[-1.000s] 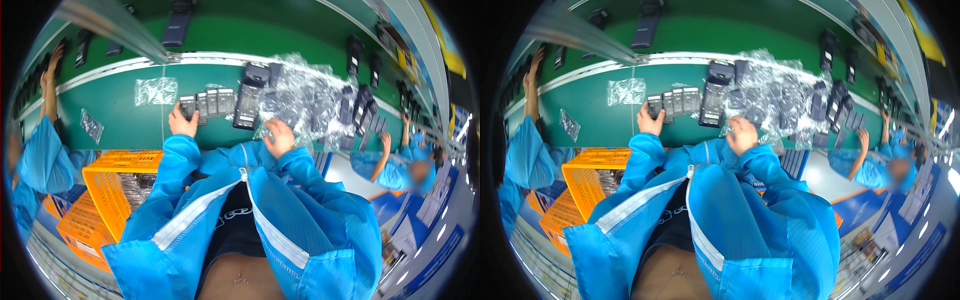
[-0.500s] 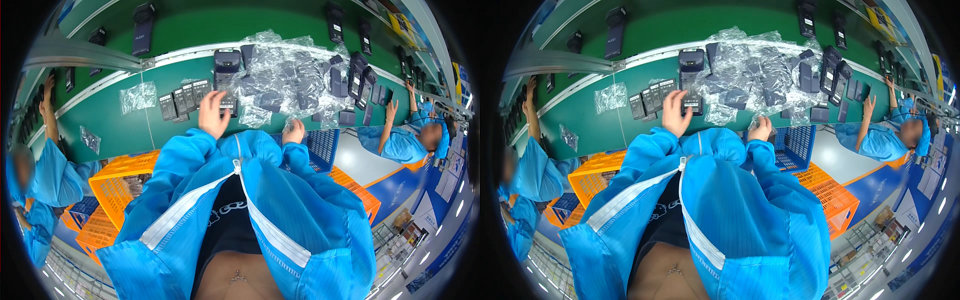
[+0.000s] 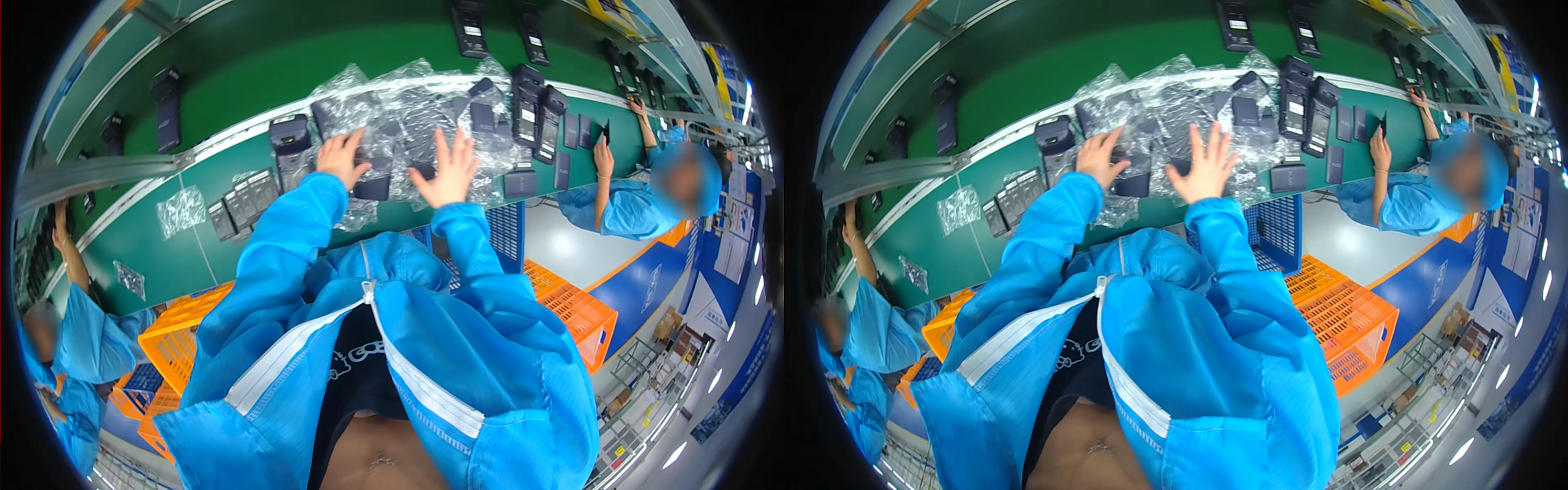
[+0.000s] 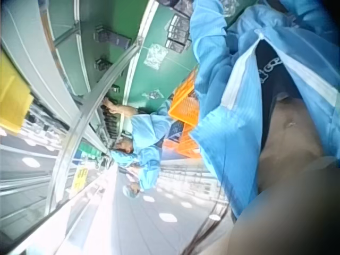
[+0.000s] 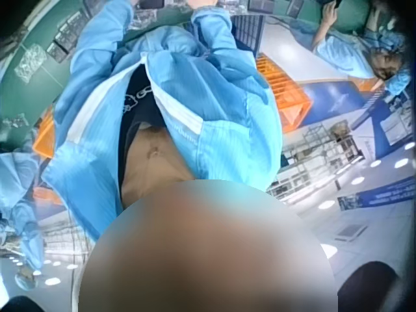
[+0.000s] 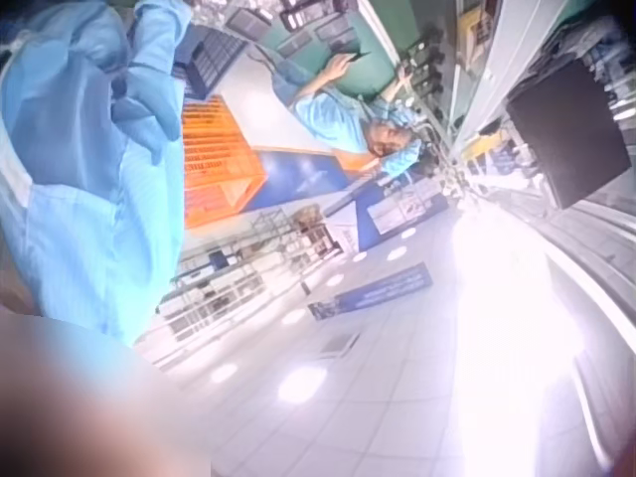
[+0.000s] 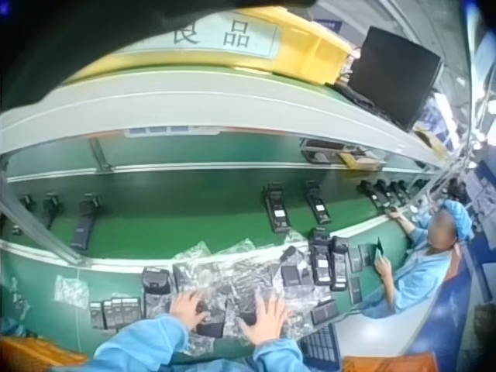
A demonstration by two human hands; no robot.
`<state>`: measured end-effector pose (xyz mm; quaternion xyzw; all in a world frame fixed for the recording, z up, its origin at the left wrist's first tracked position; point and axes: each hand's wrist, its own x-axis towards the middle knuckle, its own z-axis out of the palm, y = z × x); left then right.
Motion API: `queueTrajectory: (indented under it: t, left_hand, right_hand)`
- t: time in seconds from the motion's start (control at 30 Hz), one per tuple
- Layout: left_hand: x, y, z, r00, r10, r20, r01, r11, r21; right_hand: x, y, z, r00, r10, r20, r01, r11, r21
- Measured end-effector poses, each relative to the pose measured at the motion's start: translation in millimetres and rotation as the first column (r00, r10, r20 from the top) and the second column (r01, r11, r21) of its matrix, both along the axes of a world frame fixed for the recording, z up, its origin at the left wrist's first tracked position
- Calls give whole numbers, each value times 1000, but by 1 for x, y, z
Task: Assemble and organize electronic devices on a production line conveyor.
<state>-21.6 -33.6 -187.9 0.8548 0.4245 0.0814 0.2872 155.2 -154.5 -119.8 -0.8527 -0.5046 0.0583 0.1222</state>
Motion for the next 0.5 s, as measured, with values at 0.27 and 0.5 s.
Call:
queueTrajectory:
  t: [0.27, 0.5]
  left_hand:
    - [-13, 1, -18, 817, 499, 288, -414, 856, -309]
    - [-28, -4, -13, 133, 748, 651, -471, 625, -622]
  right_hand:
    - [41, 8, -48, 984, 145, -104, -108, 948, 298]
    - [60, 4, -44, 898, 17, -440, 209, 863, 460]
